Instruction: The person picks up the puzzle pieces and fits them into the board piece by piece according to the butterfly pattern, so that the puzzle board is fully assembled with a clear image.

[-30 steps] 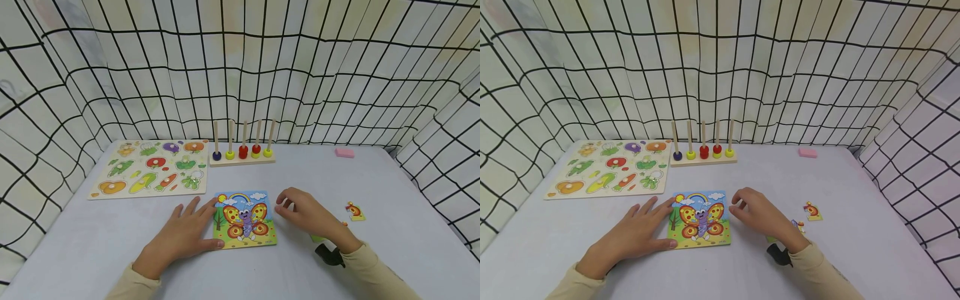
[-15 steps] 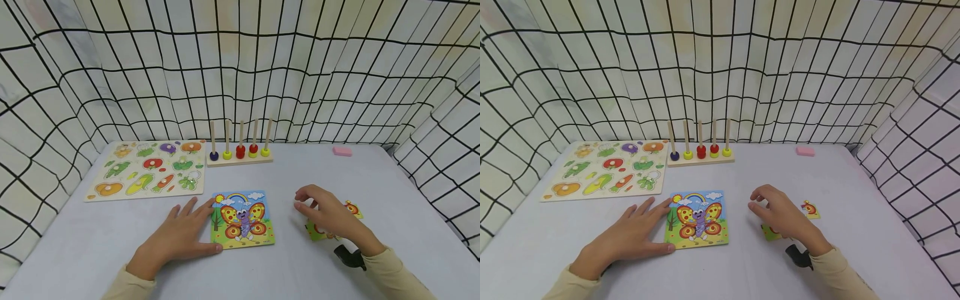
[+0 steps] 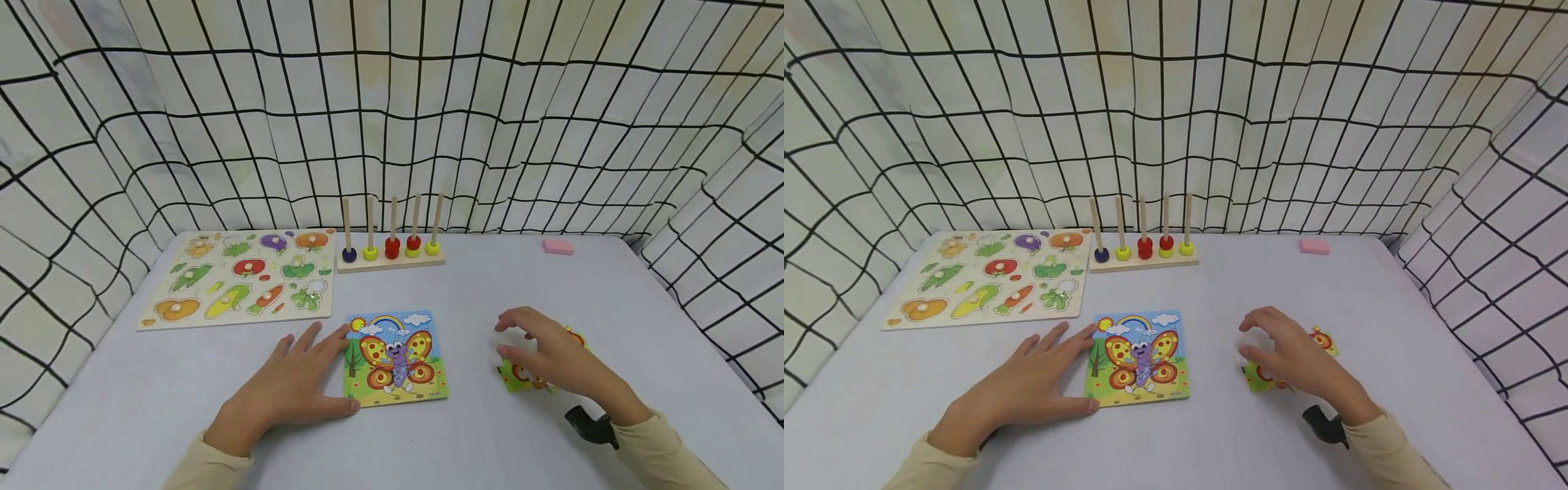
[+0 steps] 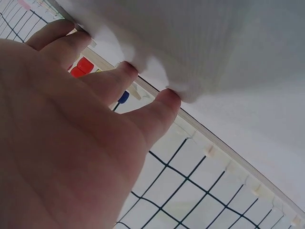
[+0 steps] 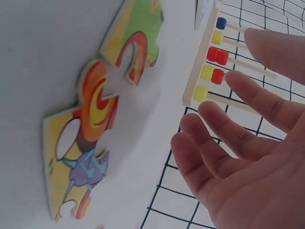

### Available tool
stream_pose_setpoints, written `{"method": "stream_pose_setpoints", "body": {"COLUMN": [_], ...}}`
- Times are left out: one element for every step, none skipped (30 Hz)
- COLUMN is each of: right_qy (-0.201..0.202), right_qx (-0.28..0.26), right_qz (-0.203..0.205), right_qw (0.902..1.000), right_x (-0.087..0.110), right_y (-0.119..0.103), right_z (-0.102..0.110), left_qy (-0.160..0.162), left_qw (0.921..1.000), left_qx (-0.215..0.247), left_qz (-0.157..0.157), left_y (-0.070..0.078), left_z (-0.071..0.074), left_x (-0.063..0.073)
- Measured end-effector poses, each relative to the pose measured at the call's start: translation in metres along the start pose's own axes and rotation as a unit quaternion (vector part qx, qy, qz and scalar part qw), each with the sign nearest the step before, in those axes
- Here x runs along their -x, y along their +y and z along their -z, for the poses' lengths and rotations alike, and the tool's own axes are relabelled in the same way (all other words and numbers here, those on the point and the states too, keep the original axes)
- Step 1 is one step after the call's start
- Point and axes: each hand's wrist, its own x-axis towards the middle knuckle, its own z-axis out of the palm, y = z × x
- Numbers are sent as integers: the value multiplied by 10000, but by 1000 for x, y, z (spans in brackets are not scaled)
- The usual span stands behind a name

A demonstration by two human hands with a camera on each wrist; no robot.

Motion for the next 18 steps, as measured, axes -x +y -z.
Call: {"method": "stream_pose_setpoints", "body": {"right_qy": [-19,-42,-65,-99,-134,-174,-214,-256,-293,-325,-365,-410,-442,-467,-484,-508,-543,-552], "right_qx": [11,18,59,87,114,132,144,154,172,162,127,95,77,93,102,117,138,223], "right_qz": [-3,3,16,17,8,-3,-5,-10,-8,-19,-31,-40,-32,-12,0,0,-1,33], "right_qw": [10000,10000,10000,9999,9998,9998,9997,9996,9994,9993,9992,9991,9990,9989,9988,9986,9984,9982], "right_x": [1,3,4,6,7,9,10,12,13,15,16,18,19,20,21,21,22,22], "right_y": [0,1,2,3,4,4,5,6,6,7,8,9,10,11,11,12,12,13], "right_z": [0,0,0,0,0,0,1,0,0,0,0,0,-1,-1,-2,-2,-3,-4], "left_qy": [0,4,4,4,6,4,-1,-3,-5,-7,-6,-6,-4,0,-2,-5,-10,-14], "left_qw": [10000,10000,10000,10000,10000,10000,10000,10000,10000,10000,10000,10000,10000,10000,10000,10000,10000,10000], "left_qx": [7,14,16,23,21,17,8,1,-6,-9,-9,-6,-2,4,8,10,12,11], "left_qz": [0,2,3,7,6,6,10,12,17,19,17,18,18,15,16,15,17,24], "left_y": [0,0,0,0,0,0,0,0,0,0,1,1,1,1,1,1,1,1], "left_z": [0,0,0,0,0,0,0,0,0,0,0,0,0,0,0,1,1,1], "left_x": [0,0,0,0,0,0,0,0,0,0,0,0,0,0,0,0,0,0]}}
